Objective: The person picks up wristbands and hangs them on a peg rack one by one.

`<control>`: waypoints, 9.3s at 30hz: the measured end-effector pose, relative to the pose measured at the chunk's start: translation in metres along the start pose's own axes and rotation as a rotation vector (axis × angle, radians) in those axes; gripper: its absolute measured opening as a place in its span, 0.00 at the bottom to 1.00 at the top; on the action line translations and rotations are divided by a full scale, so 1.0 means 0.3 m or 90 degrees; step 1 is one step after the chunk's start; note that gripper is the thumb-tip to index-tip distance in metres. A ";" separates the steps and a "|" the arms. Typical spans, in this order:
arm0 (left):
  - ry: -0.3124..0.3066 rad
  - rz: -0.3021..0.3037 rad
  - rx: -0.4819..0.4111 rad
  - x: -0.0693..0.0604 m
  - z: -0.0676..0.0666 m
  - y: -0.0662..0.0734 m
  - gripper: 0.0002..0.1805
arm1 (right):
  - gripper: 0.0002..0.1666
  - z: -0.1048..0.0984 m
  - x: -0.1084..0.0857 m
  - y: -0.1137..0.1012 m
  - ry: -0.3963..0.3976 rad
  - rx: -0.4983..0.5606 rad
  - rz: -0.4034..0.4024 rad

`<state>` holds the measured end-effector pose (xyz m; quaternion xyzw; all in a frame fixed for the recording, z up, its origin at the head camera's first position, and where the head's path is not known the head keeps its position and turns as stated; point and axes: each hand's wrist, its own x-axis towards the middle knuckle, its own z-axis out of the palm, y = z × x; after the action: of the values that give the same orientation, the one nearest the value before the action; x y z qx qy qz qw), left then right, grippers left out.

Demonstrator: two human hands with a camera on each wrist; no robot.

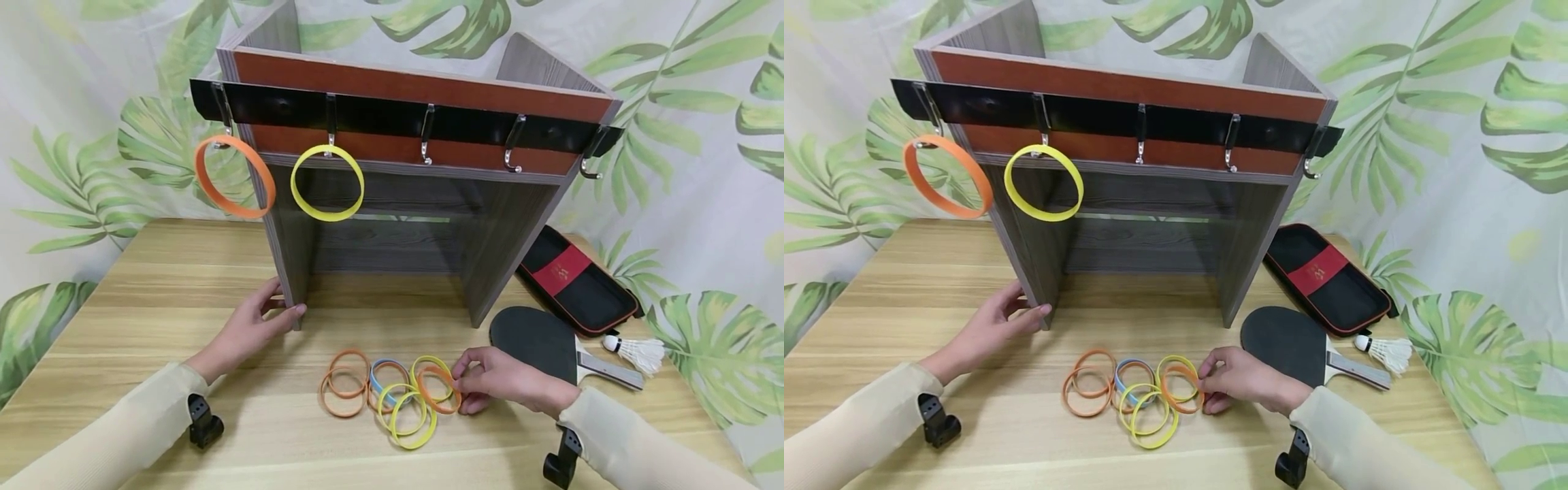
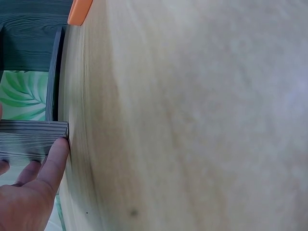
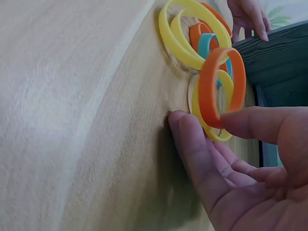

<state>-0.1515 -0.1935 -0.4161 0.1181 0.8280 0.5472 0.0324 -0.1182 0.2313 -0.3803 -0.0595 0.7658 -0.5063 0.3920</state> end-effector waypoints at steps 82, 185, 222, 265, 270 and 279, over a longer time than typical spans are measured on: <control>0.003 -0.001 -0.005 0.000 0.001 -0.005 0.35 | 0.12 -0.008 -0.101 -0.579 0.195 0.209 -0.461; 0.007 -0.009 -0.017 -0.004 0.000 -0.006 0.34 | 0.16 -0.060 -0.042 -0.248 -0.056 -0.042 -0.302; 0.007 -0.009 -0.011 -0.002 -0.001 -0.006 0.35 | 0.14 -0.109 -0.203 -0.486 0.139 0.264 -0.651; 0.006 -0.015 -0.019 -0.003 0.002 -0.006 0.36 | 0.12 -0.107 -0.130 -0.378 0.120 0.168 -0.446; 0.006 -0.013 -0.019 -0.003 0.002 -0.005 0.35 | 0.16 -0.090 -0.069 -0.301 0.134 0.022 -0.364; 0.006 -0.008 -0.022 -0.002 0.006 -0.006 0.35 | 0.15 -0.046 0.036 -0.149 0.096 -0.147 -0.245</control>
<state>-0.1509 -0.1928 -0.4184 0.1097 0.8191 0.5620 0.0345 -0.1483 0.2144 -0.3469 -0.2112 0.8203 -0.4836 0.2206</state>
